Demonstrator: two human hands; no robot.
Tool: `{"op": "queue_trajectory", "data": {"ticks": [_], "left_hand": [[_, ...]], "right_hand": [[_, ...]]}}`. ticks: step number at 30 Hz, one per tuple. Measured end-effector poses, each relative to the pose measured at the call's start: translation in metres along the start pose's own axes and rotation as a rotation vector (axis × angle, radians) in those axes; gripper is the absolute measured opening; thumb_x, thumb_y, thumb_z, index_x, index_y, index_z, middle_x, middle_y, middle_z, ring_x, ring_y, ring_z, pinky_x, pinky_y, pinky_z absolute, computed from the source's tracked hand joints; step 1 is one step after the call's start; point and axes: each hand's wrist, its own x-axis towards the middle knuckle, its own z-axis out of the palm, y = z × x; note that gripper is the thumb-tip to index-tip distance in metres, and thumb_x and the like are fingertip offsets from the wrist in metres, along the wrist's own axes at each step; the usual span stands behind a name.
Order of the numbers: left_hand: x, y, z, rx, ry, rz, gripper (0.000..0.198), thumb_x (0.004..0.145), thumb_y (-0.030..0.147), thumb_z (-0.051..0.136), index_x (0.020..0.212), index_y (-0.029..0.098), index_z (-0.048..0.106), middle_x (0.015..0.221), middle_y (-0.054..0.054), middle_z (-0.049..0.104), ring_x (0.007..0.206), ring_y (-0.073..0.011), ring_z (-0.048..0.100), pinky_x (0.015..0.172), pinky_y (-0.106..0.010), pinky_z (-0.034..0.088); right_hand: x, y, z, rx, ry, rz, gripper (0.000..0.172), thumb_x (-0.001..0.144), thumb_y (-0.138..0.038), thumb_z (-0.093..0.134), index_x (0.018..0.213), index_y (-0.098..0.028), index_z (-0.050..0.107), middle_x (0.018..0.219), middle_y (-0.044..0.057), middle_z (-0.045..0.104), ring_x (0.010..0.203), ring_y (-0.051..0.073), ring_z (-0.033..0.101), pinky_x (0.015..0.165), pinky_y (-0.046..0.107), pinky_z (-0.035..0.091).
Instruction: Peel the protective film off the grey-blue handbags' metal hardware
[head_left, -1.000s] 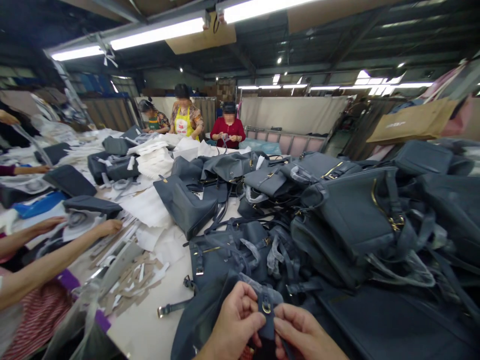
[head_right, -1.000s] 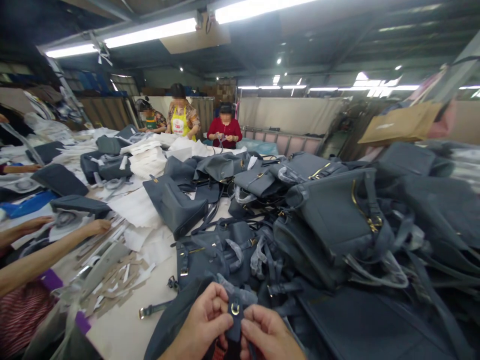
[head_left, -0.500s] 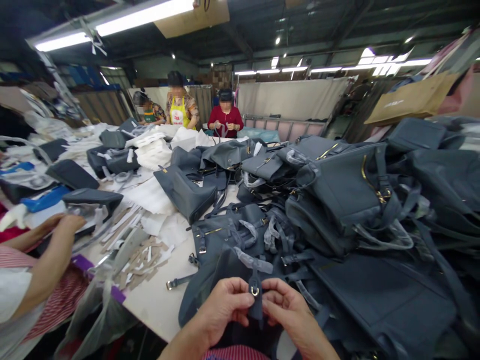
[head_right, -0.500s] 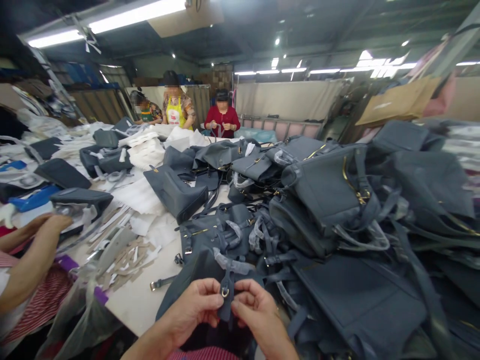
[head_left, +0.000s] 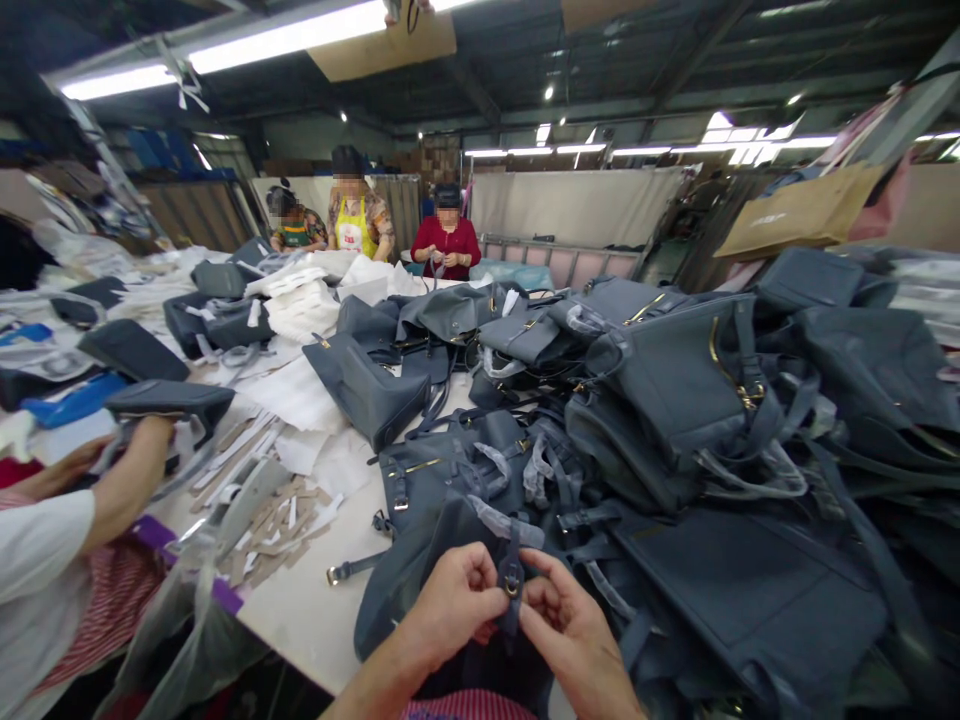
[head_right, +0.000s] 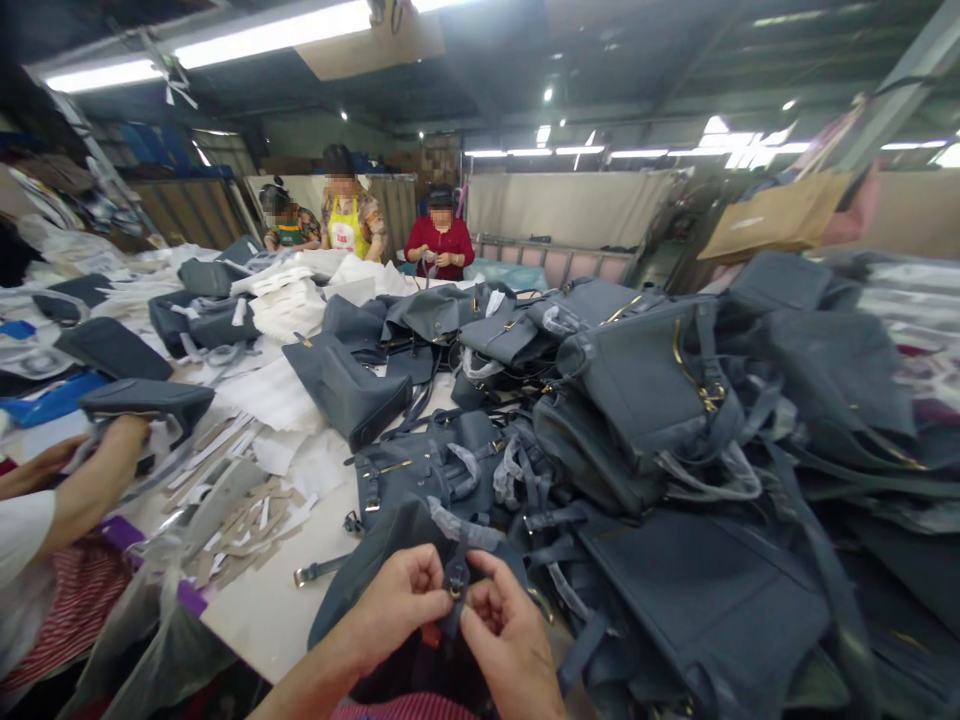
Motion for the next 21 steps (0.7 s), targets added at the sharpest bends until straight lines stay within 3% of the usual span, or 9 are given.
{"op": "queue_trajectory", "data": {"ticks": [4,8,13,18,21], "left_hand": [[0.002,-0.006,0.010,-0.017,0.047,0.030,0.014,0.059,0.022,0.054,0.063,0.021,0.041,0.050,0.009,0.043,0.042,-0.0073,0.039,0.041,-0.018,0.033],[-0.002,-0.007,0.018,0.041,0.150,0.145,0.015,0.063,0.018,0.058,0.063,0.020,0.043,0.053,0.008,0.040,0.050,-0.0072,0.037,0.047,-0.019,0.027],[-0.004,-0.004,0.018,-0.011,0.116,0.142,0.018,0.067,0.026,0.058,0.065,0.021,0.041,0.053,0.007,0.043,0.049,-0.0087,0.039,0.047,-0.020,0.029],[-0.008,-0.005,0.012,-0.071,-0.007,0.125,0.018,0.062,0.025,0.064,0.067,0.019,0.047,0.059,0.004,0.049,0.054,-0.0100,0.045,0.050,-0.021,0.035],[-0.011,-0.006,0.015,0.024,0.057,0.184,0.014,0.065,0.021,0.060,0.065,0.019,0.046,0.058,0.005,0.046,0.053,-0.0097,0.043,0.051,-0.022,0.034]], "right_hand": [[-0.009,-0.001,0.004,0.365,-0.080,0.127,0.034,0.069,-0.035,0.080,0.094,-0.020,0.061,0.068,-0.002,0.067,0.064,0.015,0.061,0.063,0.026,0.046],[-0.019,-0.004,0.013,0.549,-0.072,0.116,0.044,0.063,-0.034,0.085,0.097,-0.019,0.061,0.077,0.001,0.070,0.071,0.016,0.064,0.069,0.027,0.048],[-0.020,0.002,0.018,0.507,0.070,0.007,0.047,0.064,-0.032,0.086,0.101,-0.023,0.057,0.073,-0.002,0.066,0.069,0.015,0.063,0.066,0.026,0.050],[-0.011,0.017,0.012,0.467,0.101,0.007,0.049,0.064,-0.036,0.086,0.099,-0.023,0.055,0.070,-0.002,0.067,0.056,0.013,0.059,0.048,0.022,0.044],[-0.010,0.018,0.012,0.421,0.143,0.051,0.050,0.060,-0.039,0.088,0.096,-0.021,0.057,0.069,-0.002,0.066,0.054,0.012,0.057,0.042,0.020,0.040]]}}
